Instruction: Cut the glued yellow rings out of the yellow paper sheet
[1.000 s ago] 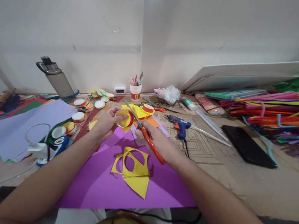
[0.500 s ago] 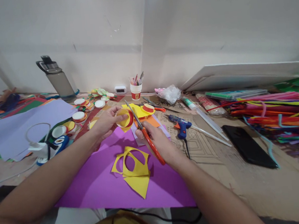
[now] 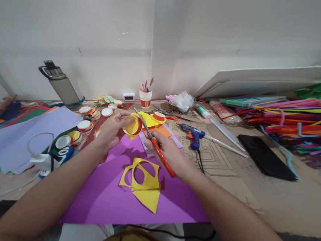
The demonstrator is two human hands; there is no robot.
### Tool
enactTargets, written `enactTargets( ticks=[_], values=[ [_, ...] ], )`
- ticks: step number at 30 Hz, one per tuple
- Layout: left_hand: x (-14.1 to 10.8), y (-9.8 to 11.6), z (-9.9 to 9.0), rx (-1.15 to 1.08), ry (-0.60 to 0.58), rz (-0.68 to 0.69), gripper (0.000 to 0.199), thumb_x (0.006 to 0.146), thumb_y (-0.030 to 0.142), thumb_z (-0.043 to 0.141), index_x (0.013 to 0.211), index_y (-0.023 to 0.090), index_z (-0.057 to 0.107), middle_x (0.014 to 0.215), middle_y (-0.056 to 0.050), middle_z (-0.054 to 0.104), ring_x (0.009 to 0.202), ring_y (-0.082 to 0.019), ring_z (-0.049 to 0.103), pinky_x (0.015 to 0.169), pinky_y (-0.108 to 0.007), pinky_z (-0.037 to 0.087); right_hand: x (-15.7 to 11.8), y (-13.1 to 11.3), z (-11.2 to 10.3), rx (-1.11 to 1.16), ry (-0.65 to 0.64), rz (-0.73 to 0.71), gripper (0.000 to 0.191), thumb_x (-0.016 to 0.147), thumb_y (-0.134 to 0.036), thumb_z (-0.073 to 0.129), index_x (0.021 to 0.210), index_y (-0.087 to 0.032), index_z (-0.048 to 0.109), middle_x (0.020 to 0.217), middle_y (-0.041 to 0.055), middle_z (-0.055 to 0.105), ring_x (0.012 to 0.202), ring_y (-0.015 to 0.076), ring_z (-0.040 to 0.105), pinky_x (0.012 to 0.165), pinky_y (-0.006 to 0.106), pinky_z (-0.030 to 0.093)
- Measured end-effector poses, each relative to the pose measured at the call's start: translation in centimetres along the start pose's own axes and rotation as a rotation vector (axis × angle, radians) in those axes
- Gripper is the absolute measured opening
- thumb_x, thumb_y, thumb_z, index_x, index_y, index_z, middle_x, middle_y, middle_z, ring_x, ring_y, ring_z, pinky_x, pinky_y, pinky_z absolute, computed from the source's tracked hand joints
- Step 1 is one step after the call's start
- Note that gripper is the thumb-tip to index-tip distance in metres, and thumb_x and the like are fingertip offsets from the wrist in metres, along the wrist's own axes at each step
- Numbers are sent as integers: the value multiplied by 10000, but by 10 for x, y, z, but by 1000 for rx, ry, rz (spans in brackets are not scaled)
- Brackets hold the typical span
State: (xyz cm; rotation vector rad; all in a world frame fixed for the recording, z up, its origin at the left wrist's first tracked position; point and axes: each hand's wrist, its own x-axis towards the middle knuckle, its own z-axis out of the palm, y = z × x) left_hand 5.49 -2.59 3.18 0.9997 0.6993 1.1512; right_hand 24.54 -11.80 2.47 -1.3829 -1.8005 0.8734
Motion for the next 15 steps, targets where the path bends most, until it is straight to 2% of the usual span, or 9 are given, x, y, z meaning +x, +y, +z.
enactTargets(
  ticks=[3,6,11,15],
  values=[
    [-5,-10,10,-152,-21,-94,305,673,247,836,899,155,654,820,-14,707,691,-129,659,664,-266,547,1,0,1,42,37,13,307,919,-539,480,847,-241,470,578,-45,443,504,133,413,474,273,310],
    [-8,-19,17,-204,-41,-151,289,662,219,838,888,152,671,809,-23,717,703,-145,673,679,-283,558,-1,-4,0,43,65,11,321,917,-550,471,832,-241,456,583,-42,447,506,137,415,481,282,313],
    [-6,-20,17,-141,52,-73,333,570,174,881,818,149,659,736,16,695,643,-108,635,641,-243,531,-3,-9,-1,-34,47,-29,305,920,-517,476,799,-239,443,650,-23,458,579,148,413,533,299,330],
    [-5,-16,14,-49,-9,-24,377,554,200,886,865,139,682,804,-12,722,719,-126,659,715,-253,528,-1,-7,-1,-43,37,-51,292,918,-508,488,812,-241,434,688,-18,451,622,153,400,554,296,346]
  ],
)
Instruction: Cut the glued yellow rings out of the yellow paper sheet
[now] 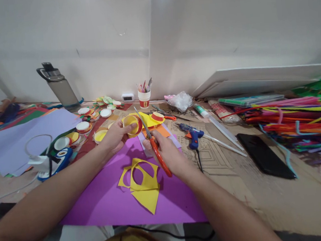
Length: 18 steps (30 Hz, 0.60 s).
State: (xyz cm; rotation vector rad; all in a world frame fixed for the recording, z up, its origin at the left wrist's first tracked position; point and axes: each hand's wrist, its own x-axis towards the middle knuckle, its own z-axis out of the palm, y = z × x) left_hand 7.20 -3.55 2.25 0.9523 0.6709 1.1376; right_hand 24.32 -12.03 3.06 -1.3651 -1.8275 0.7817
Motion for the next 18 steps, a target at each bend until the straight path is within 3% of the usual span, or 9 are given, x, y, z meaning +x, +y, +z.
enactTargets(
  ticks=[5,11,18],
  values=[
    [0,3,-2,60,-56,-11,382,518,220,891,835,143,692,755,-14,713,722,-156,665,730,-283,525,0,3,0,-20,4,-12,288,925,-512,485,843,-237,457,725,-12,491,652,159,434,596,300,362],
    [-1,10,-1,82,-45,-1,414,486,196,898,833,134,679,763,-8,707,708,-132,643,714,-257,509,0,4,0,-27,4,12,302,923,-517,482,823,-233,457,681,-23,481,611,155,433,574,299,337],
    [3,9,-9,117,-107,33,377,539,210,880,863,145,700,794,-7,708,691,-117,628,685,-241,489,0,2,0,-52,13,17,335,933,-546,439,792,-242,446,645,-19,481,580,148,437,544,289,329]
  ],
)
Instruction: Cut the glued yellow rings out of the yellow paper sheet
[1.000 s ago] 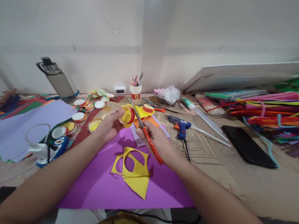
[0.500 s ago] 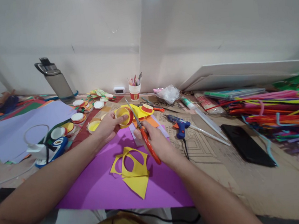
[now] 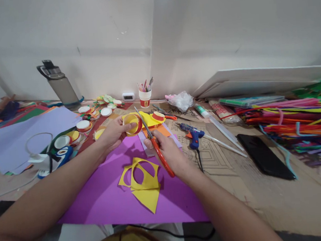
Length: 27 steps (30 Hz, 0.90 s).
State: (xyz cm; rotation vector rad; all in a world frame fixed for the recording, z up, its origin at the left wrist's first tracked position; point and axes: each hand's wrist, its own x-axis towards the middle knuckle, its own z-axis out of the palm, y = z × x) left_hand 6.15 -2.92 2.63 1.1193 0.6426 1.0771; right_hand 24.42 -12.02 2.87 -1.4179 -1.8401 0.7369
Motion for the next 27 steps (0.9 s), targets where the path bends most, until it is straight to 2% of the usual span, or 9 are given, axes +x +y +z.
enactTargets(
  ticks=[12,21,27],
  values=[
    [1,4,-3,-1,30,-6,394,550,191,879,912,147,728,853,-17,735,707,-113,646,707,-235,494,1,6,1,80,-48,27,364,898,-590,498,797,-246,437,604,-40,461,539,143,444,496,273,344],
    [2,4,4,-119,191,3,338,577,187,865,852,139,674,806,-15,726,697,-124,659,707,-255,521,-2,5,2,65,-54,-10,331,905,-535,525,785,-237,444,634,-40,458,573,135,438,529,271,337],
    [2,-2,2,-60,127,17,356,541,149,862,843,159,674,779,-5,729,748,-157,677,720,-265,512,0,0,0,16,-19,-56,296,926,-493,486,795,-232,444,712,-16,496,645,145,425,600,288,355]
  ],
)
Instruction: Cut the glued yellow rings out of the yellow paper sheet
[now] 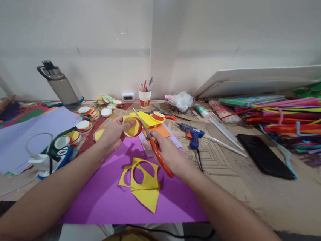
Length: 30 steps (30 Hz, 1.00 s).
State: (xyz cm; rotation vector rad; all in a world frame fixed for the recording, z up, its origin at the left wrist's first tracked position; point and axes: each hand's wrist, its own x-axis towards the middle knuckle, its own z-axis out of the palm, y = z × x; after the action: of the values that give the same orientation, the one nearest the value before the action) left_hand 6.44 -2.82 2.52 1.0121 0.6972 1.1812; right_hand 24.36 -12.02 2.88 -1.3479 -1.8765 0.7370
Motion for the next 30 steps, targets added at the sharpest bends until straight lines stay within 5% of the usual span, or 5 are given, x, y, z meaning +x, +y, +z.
enactTargets(
  ticks=[19,30],
  values=[
    [4,15,-9,90,-79,-46,381,553,149,873,876,121,673,812,-43,731,685,-130,664,681,-246,517,-4,0,1,17,-35,24,348,920,-537,506,774,-226,446,668,-24,477,595,130,419,541,273,329],
    [-6,2,7,-52,4,-99,338,601,240,881,861,141,689,777,-13,695,645,-107,637,599,-227,534,-2,4,6,58,48,45,364,876,-569,538,756,-238,447,637,-31,453,571,139,411,538,278,316]
  ],
)
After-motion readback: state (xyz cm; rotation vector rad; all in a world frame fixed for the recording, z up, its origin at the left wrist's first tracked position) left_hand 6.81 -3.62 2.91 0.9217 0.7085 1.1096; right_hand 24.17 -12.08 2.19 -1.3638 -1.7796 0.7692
